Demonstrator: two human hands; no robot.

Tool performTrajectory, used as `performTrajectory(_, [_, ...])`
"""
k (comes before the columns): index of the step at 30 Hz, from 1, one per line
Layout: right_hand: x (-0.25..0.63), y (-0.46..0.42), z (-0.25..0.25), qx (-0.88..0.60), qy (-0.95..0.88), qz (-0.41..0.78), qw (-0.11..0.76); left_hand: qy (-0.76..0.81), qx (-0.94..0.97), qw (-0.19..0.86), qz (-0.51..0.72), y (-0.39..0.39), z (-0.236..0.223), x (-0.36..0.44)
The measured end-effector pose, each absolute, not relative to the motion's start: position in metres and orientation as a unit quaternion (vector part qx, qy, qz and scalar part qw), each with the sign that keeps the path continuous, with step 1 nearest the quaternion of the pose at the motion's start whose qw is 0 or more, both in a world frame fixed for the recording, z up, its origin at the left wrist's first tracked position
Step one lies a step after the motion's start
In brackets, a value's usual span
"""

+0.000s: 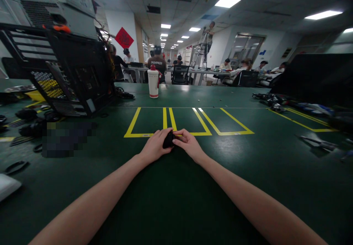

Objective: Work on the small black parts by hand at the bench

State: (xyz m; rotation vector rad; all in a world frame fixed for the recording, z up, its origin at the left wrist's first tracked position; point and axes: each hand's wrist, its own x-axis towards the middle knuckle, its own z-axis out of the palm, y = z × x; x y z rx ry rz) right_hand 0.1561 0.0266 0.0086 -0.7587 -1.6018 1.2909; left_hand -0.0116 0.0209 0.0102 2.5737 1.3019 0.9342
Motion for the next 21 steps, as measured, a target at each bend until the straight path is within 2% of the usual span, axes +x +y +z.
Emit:
performTrajectory(6, [0.1571, 0.0298, 0.0068, -0.335, -0.643, 0.533, 0.436, 0.430, 0.846, 0.056, 0.310, 0.0219, 0.0093, -0.0118])
performTrajectory(12, [0.1560, 0.0279, 0.0075, -0.291, -0.635, 0.564, 0.441, 0.428, 0.849, 0.046, 0.308, 0.0219, 0.0097, -0.0110])
performTrajectory(21, [0.1569, 0.0278, 0.0099, -0.327, -0.648, 0.531, 0.438, 0.429, 0.846, 0.056, 0.310, 0.0212, 0.0096, -0.0116])
